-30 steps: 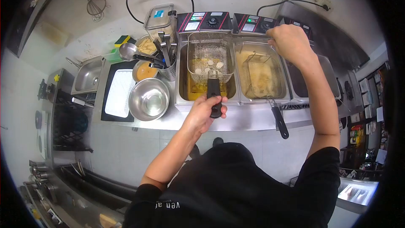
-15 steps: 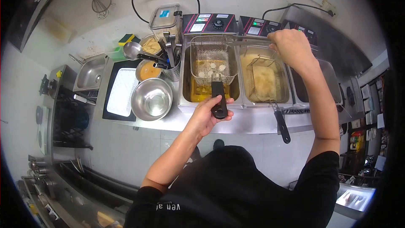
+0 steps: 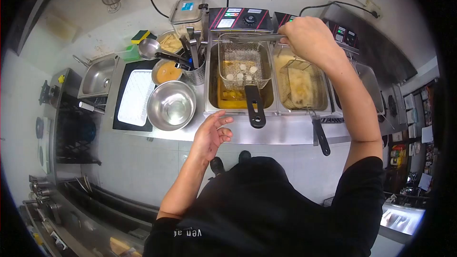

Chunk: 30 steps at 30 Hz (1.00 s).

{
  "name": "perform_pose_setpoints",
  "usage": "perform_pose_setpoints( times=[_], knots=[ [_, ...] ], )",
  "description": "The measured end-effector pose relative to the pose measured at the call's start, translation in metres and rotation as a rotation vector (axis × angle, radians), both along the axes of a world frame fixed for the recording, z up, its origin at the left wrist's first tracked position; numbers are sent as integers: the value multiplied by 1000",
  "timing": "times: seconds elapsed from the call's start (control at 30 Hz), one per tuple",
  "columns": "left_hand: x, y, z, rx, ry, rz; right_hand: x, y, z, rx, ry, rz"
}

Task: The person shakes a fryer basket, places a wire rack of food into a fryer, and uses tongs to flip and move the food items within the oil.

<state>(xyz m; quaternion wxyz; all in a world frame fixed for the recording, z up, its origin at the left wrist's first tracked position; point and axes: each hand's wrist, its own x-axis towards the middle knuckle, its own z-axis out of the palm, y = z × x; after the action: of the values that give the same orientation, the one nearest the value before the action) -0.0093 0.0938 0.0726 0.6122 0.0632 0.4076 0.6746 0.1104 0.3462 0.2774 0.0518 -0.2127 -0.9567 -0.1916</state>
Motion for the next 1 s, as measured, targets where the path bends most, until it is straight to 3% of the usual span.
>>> perform_pose_setpoints(
  times=[0.17, 0.3, 0.47, 0.67, 0.9, 0.97, 1.0],
  knots=[
    [-12, -17, 7, 5, 20, 80, -47, -32, 0, -135, 84, 37],
    [-14, -26, 14, 37, 85, 68, -107, -65, -4, -196, -84, 35],
    [-23, -39, 16, 39, 73, 60, -191, -76, -50, -203, -126, 80],
    [-41, -59, 9, 12, 63, 73, -264, -60, -117, -350, -352, -76],
    [-53, -63, 3, 2, 83, 28, -288, -43, -157, -416, -461, -163],
    [-54, -61, 1, -1, 79, -1, -286, -35, -155, -376, -476, 29],
    [-55, -60, 0, 6, 78, -14, -284, -36, -137, -435, -458, 10]
  ],
)
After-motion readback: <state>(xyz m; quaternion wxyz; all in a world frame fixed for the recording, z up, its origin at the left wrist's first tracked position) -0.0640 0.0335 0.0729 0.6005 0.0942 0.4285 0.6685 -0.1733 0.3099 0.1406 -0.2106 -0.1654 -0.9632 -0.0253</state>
